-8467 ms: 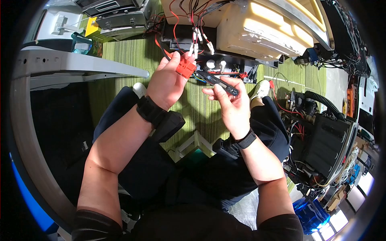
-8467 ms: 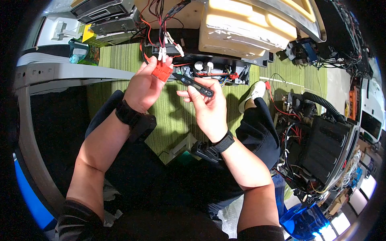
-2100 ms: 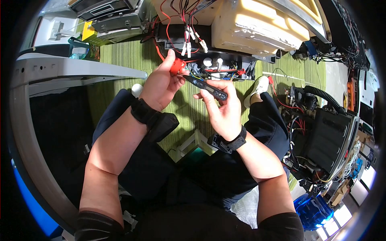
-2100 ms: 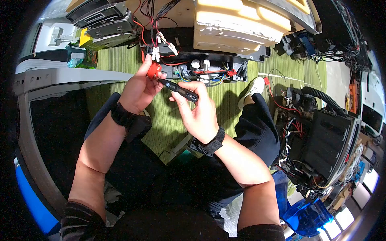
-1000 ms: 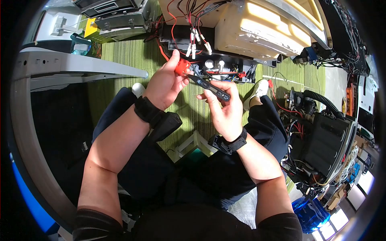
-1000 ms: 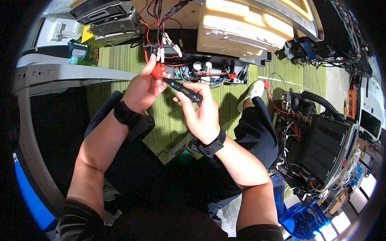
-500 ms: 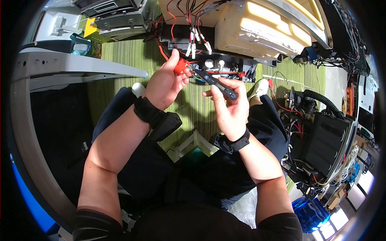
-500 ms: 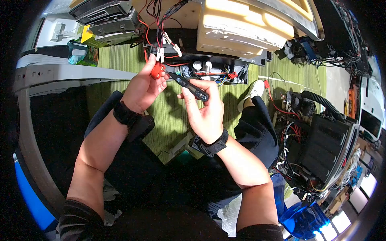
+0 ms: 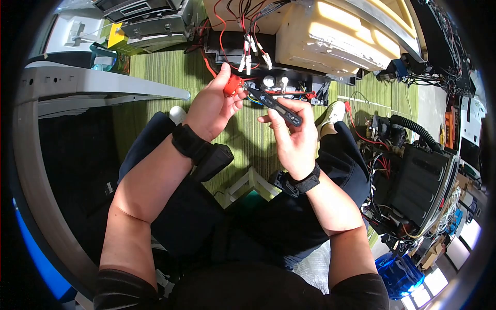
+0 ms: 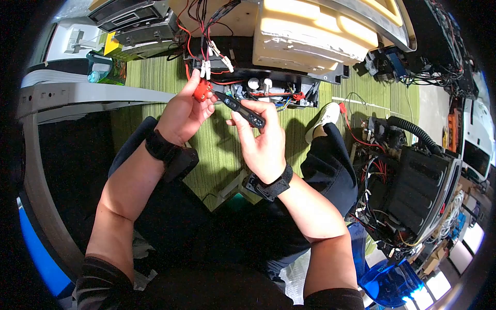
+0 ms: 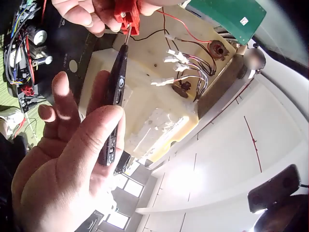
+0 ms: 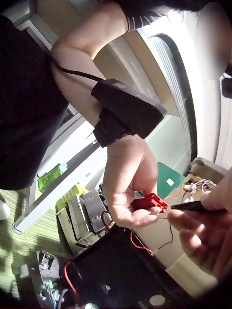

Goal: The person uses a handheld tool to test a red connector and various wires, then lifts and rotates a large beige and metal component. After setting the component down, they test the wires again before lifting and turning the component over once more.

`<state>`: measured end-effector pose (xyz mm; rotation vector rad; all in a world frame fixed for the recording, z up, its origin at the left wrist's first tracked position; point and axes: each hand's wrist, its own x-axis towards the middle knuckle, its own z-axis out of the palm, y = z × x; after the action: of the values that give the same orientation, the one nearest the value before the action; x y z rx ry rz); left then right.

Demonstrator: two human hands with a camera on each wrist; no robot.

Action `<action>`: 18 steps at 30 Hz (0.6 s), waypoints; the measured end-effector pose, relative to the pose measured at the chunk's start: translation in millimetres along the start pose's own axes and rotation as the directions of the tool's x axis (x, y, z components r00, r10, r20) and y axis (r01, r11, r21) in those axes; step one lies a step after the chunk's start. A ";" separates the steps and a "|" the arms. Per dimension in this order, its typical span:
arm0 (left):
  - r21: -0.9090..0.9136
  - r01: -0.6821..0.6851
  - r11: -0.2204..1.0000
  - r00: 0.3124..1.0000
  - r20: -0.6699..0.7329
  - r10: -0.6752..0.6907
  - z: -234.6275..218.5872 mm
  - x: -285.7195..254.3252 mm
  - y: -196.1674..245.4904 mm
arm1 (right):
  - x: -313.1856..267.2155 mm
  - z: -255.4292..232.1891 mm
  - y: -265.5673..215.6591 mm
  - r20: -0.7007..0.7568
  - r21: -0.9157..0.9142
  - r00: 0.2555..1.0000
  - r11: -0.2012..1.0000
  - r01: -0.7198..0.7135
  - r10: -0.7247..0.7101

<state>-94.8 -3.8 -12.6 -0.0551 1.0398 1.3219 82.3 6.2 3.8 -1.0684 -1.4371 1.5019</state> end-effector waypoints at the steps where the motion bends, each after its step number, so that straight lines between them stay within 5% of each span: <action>1: 0.003 0.006 1.000 1.000 -0.009 -0.006 0.6 -0.4 0.4 | 0.5 0.1 0.0 0.000 -0.014 1.000 1.000 -0.002 0.002; 18: 0.029 0.010 1.000 1.000 -0.017 -0.010 -0.2 -0.8 -0.6 | 1.8 -0.1 -0.7 0.019 -0.071 1.000 0.997 -0.004 0.005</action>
<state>-94.4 -4.6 -12.5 -0.0498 1.0721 1.2987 81.9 7.9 4.4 -1.1030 -1.5124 1.4780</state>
